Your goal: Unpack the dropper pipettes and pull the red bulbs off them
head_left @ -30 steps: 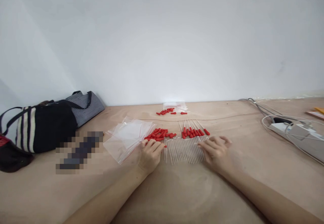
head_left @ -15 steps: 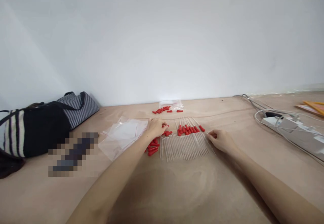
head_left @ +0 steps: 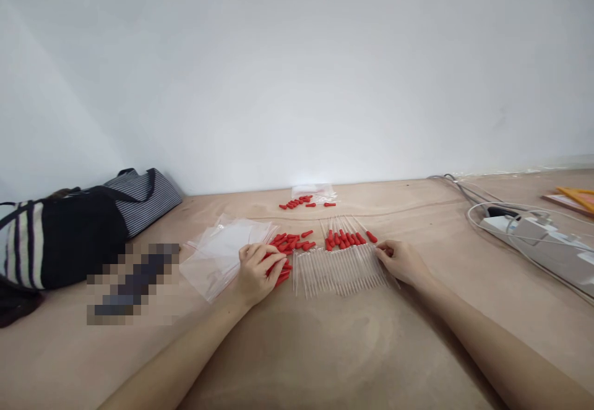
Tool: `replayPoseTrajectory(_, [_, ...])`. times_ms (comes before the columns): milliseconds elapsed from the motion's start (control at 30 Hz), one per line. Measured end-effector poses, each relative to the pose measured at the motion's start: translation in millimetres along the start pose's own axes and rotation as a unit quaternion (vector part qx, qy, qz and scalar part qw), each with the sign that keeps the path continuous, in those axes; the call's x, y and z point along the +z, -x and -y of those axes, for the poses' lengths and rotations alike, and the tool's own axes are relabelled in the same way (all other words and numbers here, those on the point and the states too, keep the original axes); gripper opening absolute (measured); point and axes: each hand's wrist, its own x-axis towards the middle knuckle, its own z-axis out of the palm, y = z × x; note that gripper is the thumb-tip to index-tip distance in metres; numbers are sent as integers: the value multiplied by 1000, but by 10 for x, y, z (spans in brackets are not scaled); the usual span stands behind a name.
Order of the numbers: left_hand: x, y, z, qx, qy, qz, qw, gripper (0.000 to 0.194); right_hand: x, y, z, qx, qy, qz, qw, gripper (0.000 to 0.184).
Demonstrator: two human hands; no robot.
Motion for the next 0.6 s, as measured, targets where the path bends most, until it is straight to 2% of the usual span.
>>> replayPoseTrajectory(167, [-7,97,-18,-25,17,4,1000,13,-36,-60,-37,25,4,-8,1000,23])
replayPoseTrajectory(333, [8,86,-54,-14,25,13,999,12,-77,-245,-15,66,1,-17,998,31])
replayPoseTrajectory(600, [7,86,-65,-27,37,24,999,13,-47,-509,31,106,-13,34,994,37])
